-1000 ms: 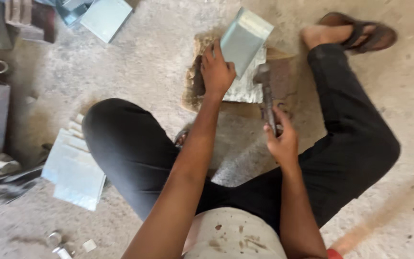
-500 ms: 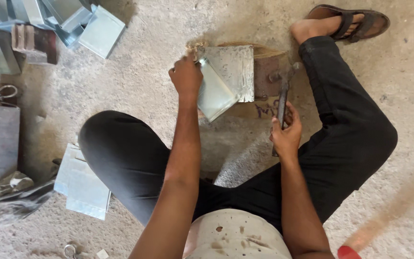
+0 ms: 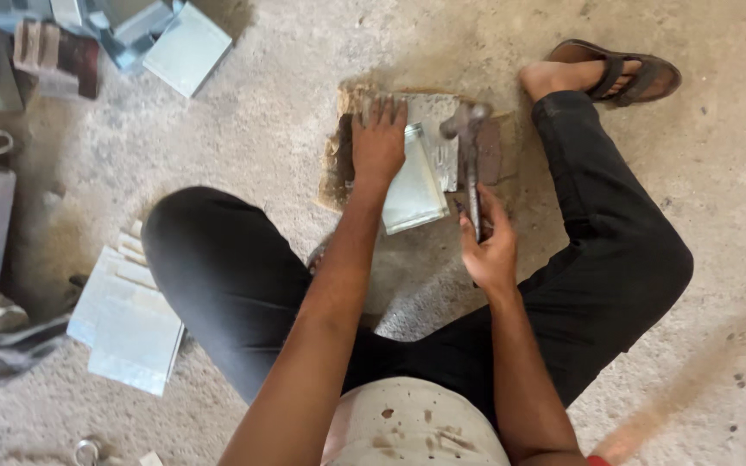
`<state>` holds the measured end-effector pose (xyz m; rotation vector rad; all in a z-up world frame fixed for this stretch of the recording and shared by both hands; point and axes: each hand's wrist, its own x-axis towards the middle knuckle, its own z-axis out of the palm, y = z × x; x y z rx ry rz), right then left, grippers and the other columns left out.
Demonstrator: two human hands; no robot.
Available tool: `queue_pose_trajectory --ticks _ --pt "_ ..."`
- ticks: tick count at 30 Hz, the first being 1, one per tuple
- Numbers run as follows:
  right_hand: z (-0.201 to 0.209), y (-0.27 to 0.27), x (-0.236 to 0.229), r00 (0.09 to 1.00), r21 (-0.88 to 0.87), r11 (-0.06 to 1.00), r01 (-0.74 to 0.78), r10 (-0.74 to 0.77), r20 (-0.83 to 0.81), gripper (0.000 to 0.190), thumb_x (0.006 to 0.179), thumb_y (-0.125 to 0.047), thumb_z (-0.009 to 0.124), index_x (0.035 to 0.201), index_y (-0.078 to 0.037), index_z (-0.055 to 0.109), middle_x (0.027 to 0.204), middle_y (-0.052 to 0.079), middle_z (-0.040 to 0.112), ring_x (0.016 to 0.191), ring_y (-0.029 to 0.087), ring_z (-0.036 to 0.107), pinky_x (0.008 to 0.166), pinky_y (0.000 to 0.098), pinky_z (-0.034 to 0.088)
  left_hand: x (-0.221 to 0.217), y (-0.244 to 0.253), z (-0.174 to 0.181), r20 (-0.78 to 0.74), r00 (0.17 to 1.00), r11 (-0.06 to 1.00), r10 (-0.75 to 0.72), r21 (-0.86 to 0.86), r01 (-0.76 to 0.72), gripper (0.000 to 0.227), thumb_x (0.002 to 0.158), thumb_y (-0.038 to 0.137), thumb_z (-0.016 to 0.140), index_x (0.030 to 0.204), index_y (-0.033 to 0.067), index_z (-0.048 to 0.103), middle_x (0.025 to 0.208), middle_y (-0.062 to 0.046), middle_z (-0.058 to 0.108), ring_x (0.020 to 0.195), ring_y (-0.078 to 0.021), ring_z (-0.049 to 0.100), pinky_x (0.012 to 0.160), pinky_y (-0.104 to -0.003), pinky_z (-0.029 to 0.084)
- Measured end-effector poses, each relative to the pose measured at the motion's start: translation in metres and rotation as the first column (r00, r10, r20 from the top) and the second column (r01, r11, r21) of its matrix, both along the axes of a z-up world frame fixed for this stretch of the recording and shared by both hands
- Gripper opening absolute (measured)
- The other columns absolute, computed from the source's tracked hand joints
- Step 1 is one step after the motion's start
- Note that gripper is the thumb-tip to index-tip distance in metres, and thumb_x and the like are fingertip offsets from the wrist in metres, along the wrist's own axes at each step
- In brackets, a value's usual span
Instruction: The person sits on the floor and uses a hammer to repeatedly strike a rectangular metal piece placed on a wooden block. They frequently reposition and flip the metal piece to work on different edges and surfaces.
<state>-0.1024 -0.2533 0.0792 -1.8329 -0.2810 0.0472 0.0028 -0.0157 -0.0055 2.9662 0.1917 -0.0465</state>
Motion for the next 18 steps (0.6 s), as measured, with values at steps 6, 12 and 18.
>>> queue_pose_trajectory --ticks 6,12,18 --pt "0.014 0.004 0.002 0.998 -0.042 0.998 -0.049 0.051 0.045 0.056 0.1 0.004 0.064 0.153 -0.002 0.046 0.117 0.015 0.07 0.083 0.013 0.067 0.064 0.0251 0.051 0.004 0.0 -0.006 0.103 0.995 1.0 -0.01 -0.009 0.011 0.056 0.093 0.009 0.052 0.149 0.0107 0.049 0.154 -0.011 0.049 0.148 -0.03 0.036 0.113 -0.066 0.03" --pt "0.047 0.008 0.024 0.985 -0.342 0.938 -0.065 0.116 0.131 0.055 0.094 0.002 0.07 0.147 -0.002 0.054 0.112 0.018 0.072 0.082 0.014 0.07 0.067 0.026 0.053 0.002 -0.003 -0.006 0.048 0.999 1.0 -0.008 0.026 0.007 0.055 0.096 0.01 0.049 0.151 0.0124 0.047 0.156 -0.009 0.049 0.15 -0.029 0.034 0.118 -0.067 0.027" --pt "0.059 -0.009 0.026 0.933 -0.201 0.978 -0.059 0.126 0.336 0.044 0.1 0.004 0.071 0.142 -0.001 0.058 0.107 0.014 0.068 0.08 0.014 0.067 0.062 0.0248 0.05 0.007 -0.002 -0.012 0.011 1.0 0.999 -0.013 0.044 0.013 0.057 0.098 0.014 0.047 0.155 0.0109 0.04 0.16 -0.008 0.043 0.152 -0.0281 0.029 0.117 -0.065 0.026"
